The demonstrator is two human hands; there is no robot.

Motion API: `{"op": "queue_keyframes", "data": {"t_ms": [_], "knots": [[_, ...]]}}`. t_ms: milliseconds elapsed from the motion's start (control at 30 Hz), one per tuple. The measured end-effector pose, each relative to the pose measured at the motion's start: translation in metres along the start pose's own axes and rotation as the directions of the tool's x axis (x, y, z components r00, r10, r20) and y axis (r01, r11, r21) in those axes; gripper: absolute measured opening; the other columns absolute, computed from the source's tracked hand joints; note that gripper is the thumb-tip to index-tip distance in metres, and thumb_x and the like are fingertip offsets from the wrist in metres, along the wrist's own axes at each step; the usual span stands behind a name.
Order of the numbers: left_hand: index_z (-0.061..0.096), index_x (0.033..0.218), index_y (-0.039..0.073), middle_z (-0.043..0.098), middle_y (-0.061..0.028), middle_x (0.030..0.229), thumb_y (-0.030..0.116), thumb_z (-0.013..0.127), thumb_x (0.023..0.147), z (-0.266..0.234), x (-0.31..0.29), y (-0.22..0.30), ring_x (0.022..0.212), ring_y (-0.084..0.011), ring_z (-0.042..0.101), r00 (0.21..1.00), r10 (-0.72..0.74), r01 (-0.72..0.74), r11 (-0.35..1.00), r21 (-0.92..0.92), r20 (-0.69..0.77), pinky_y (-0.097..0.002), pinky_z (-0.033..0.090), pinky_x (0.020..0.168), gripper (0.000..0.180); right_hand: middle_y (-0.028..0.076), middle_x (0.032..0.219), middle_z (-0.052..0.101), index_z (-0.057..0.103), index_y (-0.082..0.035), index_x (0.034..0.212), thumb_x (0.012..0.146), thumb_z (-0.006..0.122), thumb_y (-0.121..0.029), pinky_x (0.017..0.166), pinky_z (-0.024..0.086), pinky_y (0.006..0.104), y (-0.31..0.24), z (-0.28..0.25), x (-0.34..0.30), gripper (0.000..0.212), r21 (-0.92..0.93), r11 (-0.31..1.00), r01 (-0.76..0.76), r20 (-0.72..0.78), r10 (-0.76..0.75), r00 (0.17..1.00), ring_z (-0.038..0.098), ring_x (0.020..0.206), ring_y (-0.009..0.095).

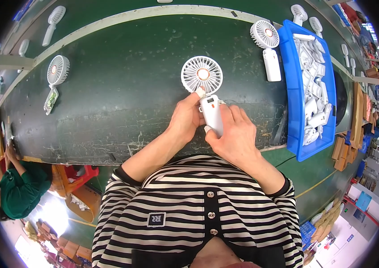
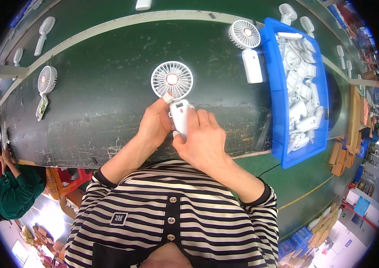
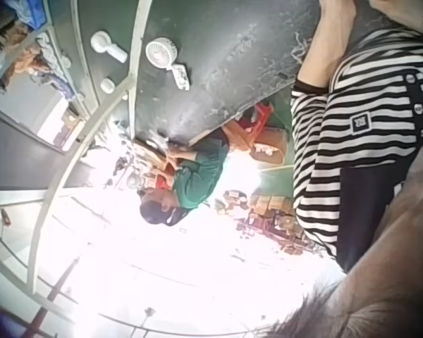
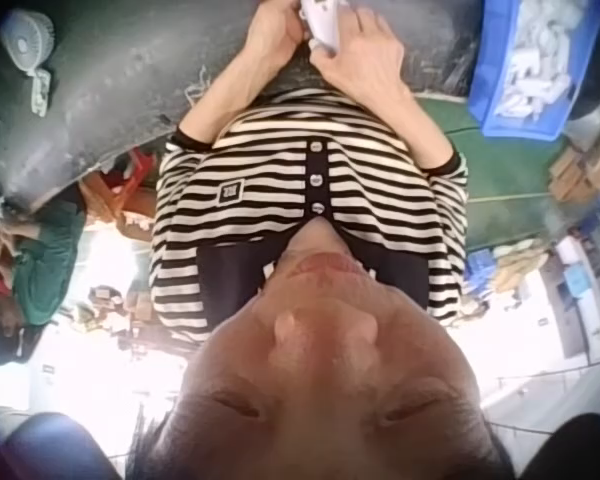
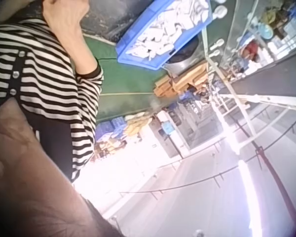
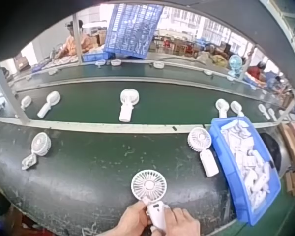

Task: The person assembles portable fans by tucking wires and circuit boards into the fan handles, attaching plastic casing covers from a bin onto the handles, and placing the assembled fans onto the conveyor belt.

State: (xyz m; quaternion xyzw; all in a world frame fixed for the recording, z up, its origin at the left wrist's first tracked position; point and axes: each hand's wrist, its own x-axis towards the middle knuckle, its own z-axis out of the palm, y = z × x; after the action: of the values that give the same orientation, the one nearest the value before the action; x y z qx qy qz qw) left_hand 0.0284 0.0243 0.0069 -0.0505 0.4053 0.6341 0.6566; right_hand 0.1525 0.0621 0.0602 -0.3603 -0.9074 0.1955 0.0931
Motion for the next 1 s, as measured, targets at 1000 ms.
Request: {"op": "queue_keyframes", "data": {"t_ms": [1000], "knots": [[0.059, 0.097, -0.004, 0.061, -0.0104, 0.091, 0.017, 0.059, 0.083, 0.0023, 0.0018, -0.003, 0.079, -0.0188, 0.061, 0.997, -0.001, 0.012, 0.989, 0.148, -0.071, -0.0313, 0.051, 0.069, 0.026, 0.013, 0.086, 0.053, 0.052, 0.001, 0.105, 0.063, 0.072, -0.025, 0.06, 0.048, 0.0388, 0.0069, -0.0047, -0.0089, 0.054, 0.023, 1.0, 0.002, 0.046, -0.003, 0.999, 0.056, 0.077, 0.03]]}}
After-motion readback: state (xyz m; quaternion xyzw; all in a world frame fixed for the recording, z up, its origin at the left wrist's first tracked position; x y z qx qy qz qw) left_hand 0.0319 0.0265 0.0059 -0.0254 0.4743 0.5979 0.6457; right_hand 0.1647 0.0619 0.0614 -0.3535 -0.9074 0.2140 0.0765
